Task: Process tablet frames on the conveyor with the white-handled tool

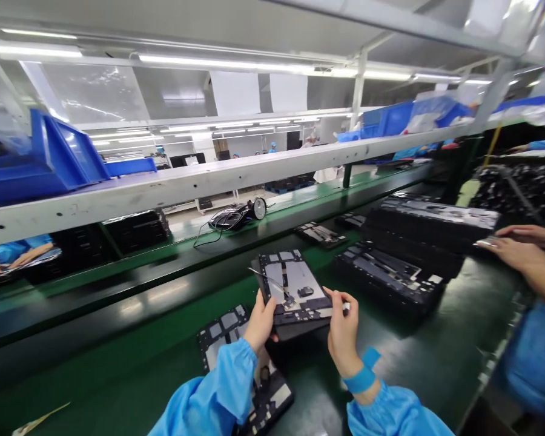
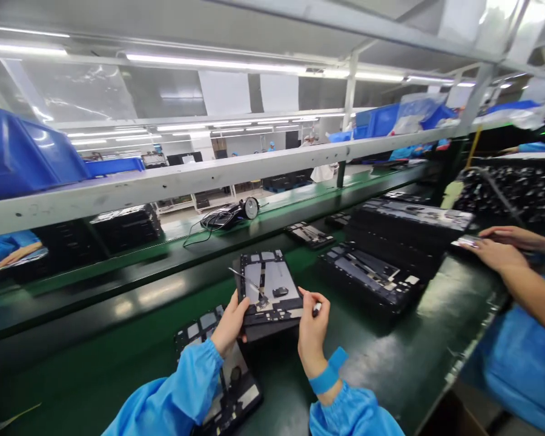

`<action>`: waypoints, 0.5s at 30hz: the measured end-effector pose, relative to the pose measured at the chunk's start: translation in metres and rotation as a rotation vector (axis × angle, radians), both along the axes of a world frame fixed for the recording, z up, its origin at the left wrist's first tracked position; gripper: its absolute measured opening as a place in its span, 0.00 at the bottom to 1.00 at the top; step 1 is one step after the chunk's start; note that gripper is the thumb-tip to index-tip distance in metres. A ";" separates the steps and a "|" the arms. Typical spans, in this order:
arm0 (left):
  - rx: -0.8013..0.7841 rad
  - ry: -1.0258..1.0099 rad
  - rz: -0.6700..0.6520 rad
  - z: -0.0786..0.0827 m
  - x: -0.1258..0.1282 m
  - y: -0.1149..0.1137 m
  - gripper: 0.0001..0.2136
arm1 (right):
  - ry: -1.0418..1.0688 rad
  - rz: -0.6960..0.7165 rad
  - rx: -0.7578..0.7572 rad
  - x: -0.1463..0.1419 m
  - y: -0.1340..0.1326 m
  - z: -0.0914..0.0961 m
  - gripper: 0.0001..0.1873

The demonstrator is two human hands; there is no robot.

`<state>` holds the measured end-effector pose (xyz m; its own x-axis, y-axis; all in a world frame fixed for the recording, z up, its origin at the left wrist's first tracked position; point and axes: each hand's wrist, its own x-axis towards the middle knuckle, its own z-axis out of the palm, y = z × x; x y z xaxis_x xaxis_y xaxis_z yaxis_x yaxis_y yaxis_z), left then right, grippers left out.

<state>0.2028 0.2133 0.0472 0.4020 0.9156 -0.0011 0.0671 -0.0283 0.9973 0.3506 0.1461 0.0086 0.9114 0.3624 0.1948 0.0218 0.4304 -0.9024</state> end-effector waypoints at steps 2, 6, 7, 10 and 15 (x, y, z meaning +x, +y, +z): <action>0.002 -0.021 -0.003 -0.004 0.025 -0.019 0.28 | 0.055 -0.085 0.013 0.009 -0.018 -0.003 0.18; 0.001 -0.041 -0.046 -0.009 0.066 -0.053 0.32 | 0.168 -0.167 0.080 0.029 -0.047 -0.007 0.23; -0.012 -0.032 -0.084 -0.009 0.072 -0.060 0.34 | 0.181 -0.177 0.092 0.038 -0.053 -0.008 0.23; -0.040 -0.004 -0.220 -0.007 0.082 -0.079 0.43 | 0.151 -0.232 0.097 0.078 -0.065 -0.004 0.19; 0.113 0.029 -0.384 -0.012 0.068 -0.091 0.43 | 0.049 -0.325 0.098 0.166 -0.068 0.011 0.22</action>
